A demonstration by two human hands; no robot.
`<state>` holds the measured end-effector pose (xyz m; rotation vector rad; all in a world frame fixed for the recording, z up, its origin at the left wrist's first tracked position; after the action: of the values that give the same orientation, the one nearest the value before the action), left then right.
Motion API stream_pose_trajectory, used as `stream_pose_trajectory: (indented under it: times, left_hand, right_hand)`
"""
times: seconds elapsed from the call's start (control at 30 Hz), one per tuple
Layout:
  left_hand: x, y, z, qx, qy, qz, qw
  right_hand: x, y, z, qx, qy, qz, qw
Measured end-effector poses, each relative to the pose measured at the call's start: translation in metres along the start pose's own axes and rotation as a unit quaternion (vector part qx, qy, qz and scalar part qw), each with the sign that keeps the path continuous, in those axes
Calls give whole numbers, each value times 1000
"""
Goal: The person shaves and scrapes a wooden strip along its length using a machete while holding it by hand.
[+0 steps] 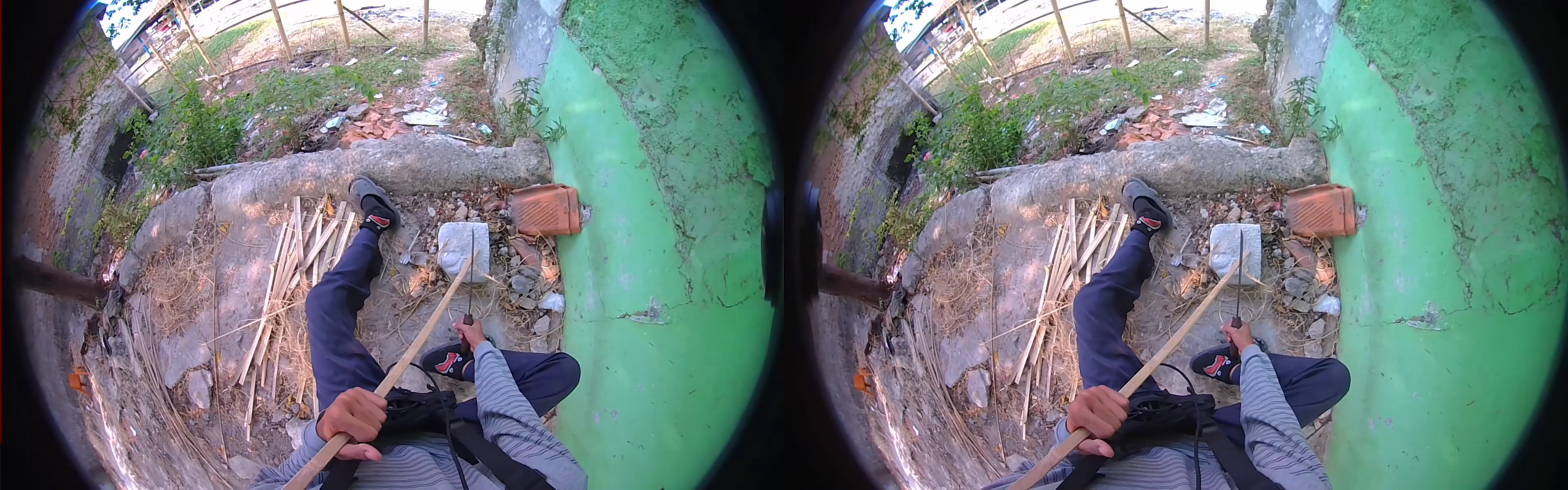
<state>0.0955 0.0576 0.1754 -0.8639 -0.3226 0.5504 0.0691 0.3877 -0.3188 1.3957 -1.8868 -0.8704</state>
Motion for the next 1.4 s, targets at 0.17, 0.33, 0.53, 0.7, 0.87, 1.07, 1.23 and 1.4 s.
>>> stream_pose_trajectory:
  times: [0.17,0.33,0.53,0.7,0.87,1.07,1.23,1.4]
  left_hand:
    - [2,0,0,-7,2,8,1000]
    - [5,1,0,20,-16,9,1000]
    - [16,0,3,27,-23,20,999]
    - [11,-1,-2,51,-167,13,985]
    - [-11,-2,9,70,-283,27,956]
    - [-35,7,-2,87,-343,3,935]
    - [-29,7,-6,93,-329,8,940]
    - [-15,3,-2,96,-315,24,944]
  right_hand:
    - [-16,-10,1,-6,-66,-36,997]
    - [-17,6,-12,2,-93,-88,992]
    - [-17,7,-17,-10,-120,-141,983]
    - [-32,-7,-4,-108,-186,-274,938]
    - [-27,14,-16,-117,-212,-338,910]
    - [-18,40,-31,-89,-230,-371,895]
    - [-22,33,-34,-81,-218,-362,903]
    - [-19,37,-47,-57,-198,-356,911]
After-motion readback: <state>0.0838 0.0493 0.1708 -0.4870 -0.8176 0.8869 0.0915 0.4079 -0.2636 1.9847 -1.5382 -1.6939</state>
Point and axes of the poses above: each hand's wrist, its own z-axis towards the middle knuckle, its own x-axis out of the palm, y = z × x, the point moved 4 cm from there along z, towards the middle knuckle, and after that the axes turned 1 degree about y, right-handed, at the moved point
